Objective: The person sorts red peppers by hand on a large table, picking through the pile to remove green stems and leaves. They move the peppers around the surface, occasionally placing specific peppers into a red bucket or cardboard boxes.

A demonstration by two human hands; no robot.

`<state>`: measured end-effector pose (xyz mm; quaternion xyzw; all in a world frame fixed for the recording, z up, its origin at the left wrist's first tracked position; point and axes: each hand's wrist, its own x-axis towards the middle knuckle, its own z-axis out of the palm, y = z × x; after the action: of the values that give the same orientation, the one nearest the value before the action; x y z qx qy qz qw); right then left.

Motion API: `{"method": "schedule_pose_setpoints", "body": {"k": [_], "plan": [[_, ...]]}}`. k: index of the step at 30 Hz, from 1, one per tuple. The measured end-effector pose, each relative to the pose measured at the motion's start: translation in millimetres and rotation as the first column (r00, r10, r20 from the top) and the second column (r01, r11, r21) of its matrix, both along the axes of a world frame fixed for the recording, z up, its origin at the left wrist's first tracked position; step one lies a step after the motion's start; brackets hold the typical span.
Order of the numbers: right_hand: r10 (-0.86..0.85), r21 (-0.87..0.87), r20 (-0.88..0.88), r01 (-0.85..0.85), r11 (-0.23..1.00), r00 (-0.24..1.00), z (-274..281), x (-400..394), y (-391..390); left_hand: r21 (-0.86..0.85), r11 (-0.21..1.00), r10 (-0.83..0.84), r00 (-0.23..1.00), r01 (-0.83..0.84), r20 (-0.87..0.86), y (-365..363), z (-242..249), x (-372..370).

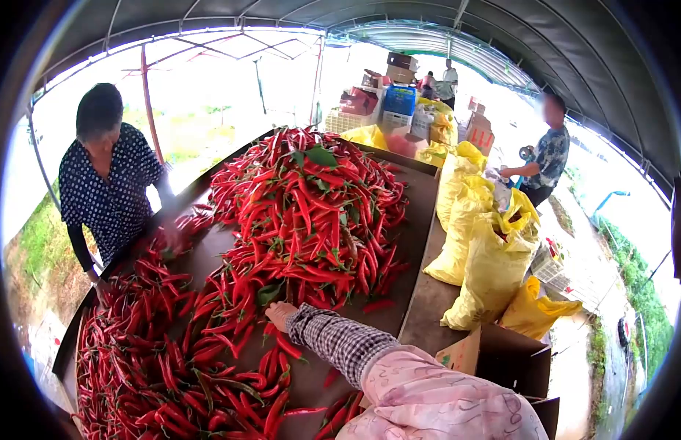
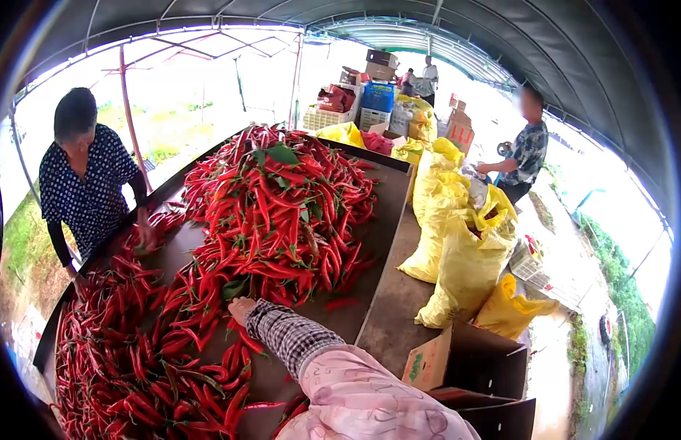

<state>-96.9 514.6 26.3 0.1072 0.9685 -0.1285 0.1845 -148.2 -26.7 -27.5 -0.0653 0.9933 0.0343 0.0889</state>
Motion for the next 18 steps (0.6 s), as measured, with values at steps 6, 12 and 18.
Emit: {"method": "schedule_pose_setpoints", "body": {"k": [6, 12, 18], "plan": [[0.051, 0.092, -0.406, -0.014, 0.996, 0.912, -109.6, -11.9, 33.7, 0.009, 0.994, -0.111, 0.992, 0.112, -0.058, -42.5, -18.0, -24.8], [0.043, 0.037, -0.268, -0.034, 0.999, 0.962, -43.4, -10.2, 27.3, 0.338, 0.912, 0.267, 0.962, -0.232, -0.060, -20.4, 75.7, 27.1], [-0.055, 0.086, -0.029, 0.057, 0.995, 0.998, 0.1, -0.5, -8.1, 0.478, 0.835, 0.351, 0.933, -0.273, -0.080, -18.5, 106.1, 90.7]]}}
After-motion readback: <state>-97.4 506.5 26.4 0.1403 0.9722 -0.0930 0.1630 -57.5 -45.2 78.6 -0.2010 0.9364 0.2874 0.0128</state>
